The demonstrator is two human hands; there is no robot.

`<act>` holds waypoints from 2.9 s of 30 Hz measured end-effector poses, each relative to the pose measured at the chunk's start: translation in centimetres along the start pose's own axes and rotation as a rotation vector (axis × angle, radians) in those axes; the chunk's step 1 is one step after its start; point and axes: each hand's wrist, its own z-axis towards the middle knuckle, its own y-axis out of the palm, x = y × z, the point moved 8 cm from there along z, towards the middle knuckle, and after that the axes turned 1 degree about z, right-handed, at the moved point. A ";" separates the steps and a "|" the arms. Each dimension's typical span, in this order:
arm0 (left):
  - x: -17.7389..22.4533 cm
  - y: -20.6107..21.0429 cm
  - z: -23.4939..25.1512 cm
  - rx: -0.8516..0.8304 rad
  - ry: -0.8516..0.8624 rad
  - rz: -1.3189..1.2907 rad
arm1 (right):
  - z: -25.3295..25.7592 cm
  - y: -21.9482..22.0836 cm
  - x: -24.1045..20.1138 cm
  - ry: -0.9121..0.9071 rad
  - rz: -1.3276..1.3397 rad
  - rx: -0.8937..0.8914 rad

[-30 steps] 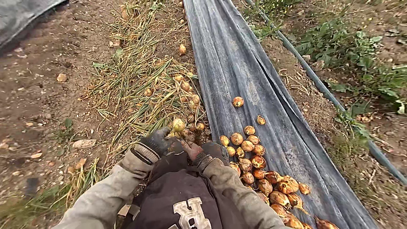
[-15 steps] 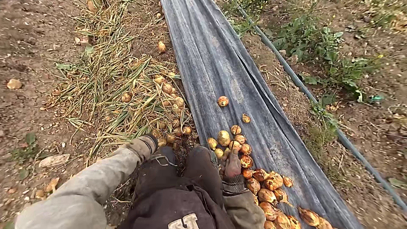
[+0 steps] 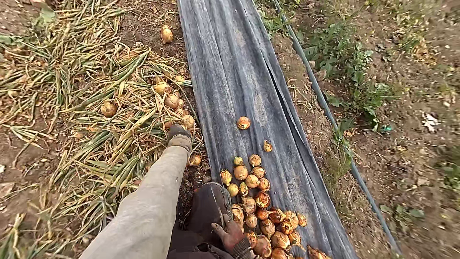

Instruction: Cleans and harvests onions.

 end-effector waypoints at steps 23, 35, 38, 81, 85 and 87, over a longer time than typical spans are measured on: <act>-14.2 -5.7 -31.4 -0.293 0.697 -0.582 | -4.8 0.4 -14.8 -0.586 0.127 0.050; -15.8 -8.2 -35.1 -0.302 0.711 -0.115 | -8.4 1.6 -13.8 -0.661 0.423 0.067; -17.0 -9.1 -31.6 -0.113 0.519 -0.060 | -7.4 1.7 -12.9 -0.626 0.581 0.048; -9.1 -17.9 -1.8 0.051 0.392 -0.616 | 7.4 -5.1 -15.2 -0.243 0.301 0.028; -11.8 -17.5 -14.6 -0.187 0.551 -1.009 | 4.4 -3.9 -22.6 -0.473 0.210 -0.055; -13.3 -15.8 -19.7 -0.394 0.637 -1.043 | 1.1 -3.9 -24.7 -0.623 0.313 0.017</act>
